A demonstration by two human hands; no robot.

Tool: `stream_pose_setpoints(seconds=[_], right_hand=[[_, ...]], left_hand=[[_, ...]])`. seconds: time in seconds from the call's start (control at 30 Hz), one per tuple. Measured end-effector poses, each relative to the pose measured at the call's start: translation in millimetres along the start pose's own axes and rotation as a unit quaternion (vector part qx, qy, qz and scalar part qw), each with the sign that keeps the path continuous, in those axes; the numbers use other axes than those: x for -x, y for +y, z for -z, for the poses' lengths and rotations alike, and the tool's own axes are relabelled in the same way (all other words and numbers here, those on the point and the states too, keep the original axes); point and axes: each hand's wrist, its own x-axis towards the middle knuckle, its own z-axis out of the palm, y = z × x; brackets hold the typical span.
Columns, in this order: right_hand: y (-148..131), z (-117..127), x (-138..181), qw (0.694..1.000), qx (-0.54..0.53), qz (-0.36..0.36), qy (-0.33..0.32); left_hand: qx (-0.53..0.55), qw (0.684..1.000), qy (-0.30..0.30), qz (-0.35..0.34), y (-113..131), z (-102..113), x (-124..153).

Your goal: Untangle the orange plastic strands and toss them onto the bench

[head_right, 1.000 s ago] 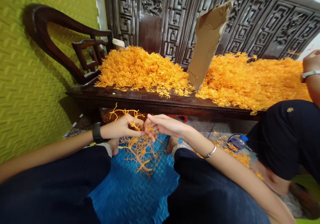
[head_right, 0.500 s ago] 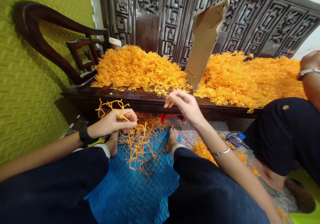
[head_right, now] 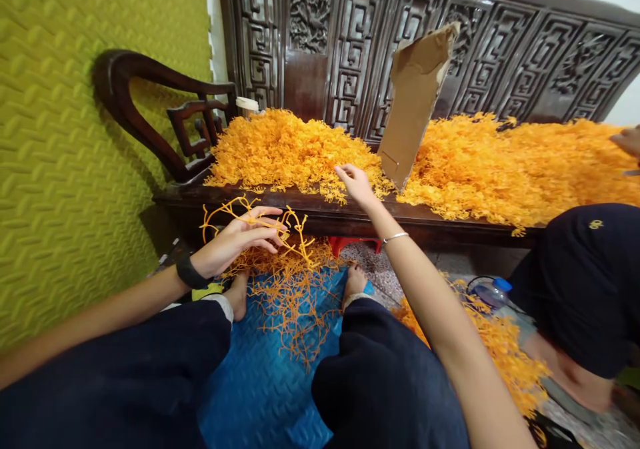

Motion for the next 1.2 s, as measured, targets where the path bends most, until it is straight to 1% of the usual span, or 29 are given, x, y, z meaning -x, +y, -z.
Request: stream_pose_setpoints(seconds=[0.03, 0.07, 0.1, 0.17, 0.2, 0.23, 0.27, 0.33, 0.4, 0.43, 0.57, 0.63, 0.7, 0.77, 0.83, 0.93, 1.03, 1.2], right_hand=[[-9.8, -9.7, 8.9, 0.999, -0.019, -0.01, -0.042], [-21.5, -18.1, 18.7, 0.993, -0.04, -0.022, -0.108], [-34.3, -25.1, 29.2, 0.979, -0.067, -0.034, -0.192], [-60.4, -34.3, 51.0, 0.922, -0.115, -0.044, -0.368], [-72.2, -36.6, 61.6, 0.892, -0.124, -0.037, -0.432], [-82.1, -37.8, 71.5, 0.875, -0.119, -0.025, -0.468], [-89.6, -38.2, 80.3, 0.87, -0.11, -0.013, -0.48], [-96.7, -38.2, 93.8, 0.883, -0.099, 0.002, -0.46], [-94.7, -38.6, 101.9, 0.895, -0.119, 0.001, -0.43], [-91.7, -39.1, 104.6, 0.895, -0.138, -0.003, -0.423], [-83.5, -40.4, 112.3, 0.892, -0.211, -0.018, -0.398], [-86.0, -39.9, 116.0, 0.889, -0.252, -0.016, -0.381], [-90.8, -38.9, 119.2, 0.878, -0.278, -0.004, -0.391], [-93.9, -38.4, 121.3, 0.871, -0.267, 0.014, -0.413], [-92.5, -38.9, 122.1, 0.87, -0.238, 0.025, -0.431], [-82.4, -40.8, 121.9, 0.874, -0.196, 0.011, -0.445], [-69.3, -41.3, 122.0, 0.879, -0.159, -0.002, -0.449], [-49.9, -36.4, 123.6, 0.879, -0.115, -0.035, -0.461]], left_hand=[[0.0, 1.0, -0.008, -0.003, -0.9, 1.2, -0.1], [0.002, 1.0, -0.015, -0.008, -2.0, 2.8, -0.1], [0.003, 1.0, -0.02, -0.013, -3.2, 4.7, -0.1], [0.007, 0.999, -0.029, -0.027, -5.7, 9.5, 0.3], [0.008, 0.999, -0.034, -0.033, -6.6, 12.1, 0.8], [0.008, 0.999, -0.035, -0.038, -7.3, 14.5, 1.4], [0.007, 0.999, -0.033, -0.04, -7.5, 16.7, 2.1], [0.01, 0.999, -0.025, -0.042, -6.9, 19.3, 3.5], [0.019, 0.999, -0.018, -0.04, -5.2, 19.5, 4.5], [0.022, 0.999, -0.018, -0.035, -4.3, 18.9, 4.7], [0.017, 1.0, -0.022, 0.008, -2.8, 14.3, 3.6], [0.023, 0.999, -0.032, 0.026, -4.2, 12.0, 2.2], [0.043, 0.997, -0.05, 0.041, -6.7, 10.2, 0.6], [0.059, 0.994, -0.066, 0.057, -10.1, 8.9, -1.2], [0.056, 0.994, -0.071, 0.069, -14.4, 8.2, -3.1], [0.009, 0.995, -0.056, 0.079, -22.9, 8.5, -5.7], [-0.042, 0.993, -0.032, 0.104, -34.5, 11.7, -7.6], [-0.095, 0.982, -0.029, 0.161, -51.2, 20.6, -9.4]])
